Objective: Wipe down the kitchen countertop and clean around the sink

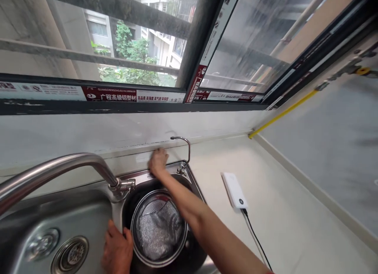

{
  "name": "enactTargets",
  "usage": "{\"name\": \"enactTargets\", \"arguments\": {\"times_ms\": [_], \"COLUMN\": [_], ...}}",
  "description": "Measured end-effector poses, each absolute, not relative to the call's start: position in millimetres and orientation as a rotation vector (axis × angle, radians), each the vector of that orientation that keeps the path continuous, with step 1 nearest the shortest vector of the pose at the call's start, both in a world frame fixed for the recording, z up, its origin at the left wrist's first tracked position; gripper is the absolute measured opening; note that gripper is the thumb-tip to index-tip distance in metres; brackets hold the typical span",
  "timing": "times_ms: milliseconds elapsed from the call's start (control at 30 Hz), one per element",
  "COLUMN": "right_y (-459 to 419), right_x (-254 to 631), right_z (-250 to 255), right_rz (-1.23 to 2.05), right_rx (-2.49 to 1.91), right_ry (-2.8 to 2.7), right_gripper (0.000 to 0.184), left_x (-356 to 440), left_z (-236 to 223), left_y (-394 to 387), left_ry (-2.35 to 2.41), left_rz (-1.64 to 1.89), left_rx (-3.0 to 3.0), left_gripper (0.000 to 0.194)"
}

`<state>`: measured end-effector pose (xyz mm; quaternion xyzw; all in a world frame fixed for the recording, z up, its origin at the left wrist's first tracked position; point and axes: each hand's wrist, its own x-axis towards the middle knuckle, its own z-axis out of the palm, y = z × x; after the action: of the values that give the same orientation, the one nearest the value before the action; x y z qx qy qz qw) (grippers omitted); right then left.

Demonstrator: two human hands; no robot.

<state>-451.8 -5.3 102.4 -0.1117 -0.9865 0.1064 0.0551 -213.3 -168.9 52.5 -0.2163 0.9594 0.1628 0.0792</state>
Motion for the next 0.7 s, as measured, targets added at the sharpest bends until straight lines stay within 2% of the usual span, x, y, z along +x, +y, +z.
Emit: {"name": "enactTargets", "arguments": {"times_ms": [167, 267, 333, 467, 567, 633, 700], "right_y": [-38, -26, -18, -6, 12, 30, 49], "right_x": [-443, -439, -434, -408, -374, -352, -335], "right_z": [100, 101, 102, 116, 135, 149, 162], "right_rz": [0.483, 0.753, 1.099, 1.976, 2.625, 2.880, 2.988], "right_rx": [-0.046, 0.319, 0.343, 0.047, -0.047, -0.053, -0.060], "right_ry": [-2.976, -2.942, -2.824, -2.265, -1.781, -1.495, -1.302], "right_gripper": [0.034, 0.038, 0.039, 0.031, 0.040, 0.042, 0.039], "left_x": [-215, -215, -216, -218, -218, -218, -218], "left_z": [58, 58, 56, 57, 61, 62, 60], "left_y": [-169, -170, -171, -171, -171, -171, -173], "left_ry": [2.831, 2.814, 2.817, 2.858, 2.887, 2.909, 2.918], "left_rz": [0.557, 0.570, 0.575, 0.538, 0.500, 0.496, 0.508], "left_rx": [-0.652, -0.662, -0.657, -0.648, -0.655, -0.628, -0.613], "left_gripper": [0.063, 0.065, 0.067, 0.067, 0.067, 0.071, 0.072]}}
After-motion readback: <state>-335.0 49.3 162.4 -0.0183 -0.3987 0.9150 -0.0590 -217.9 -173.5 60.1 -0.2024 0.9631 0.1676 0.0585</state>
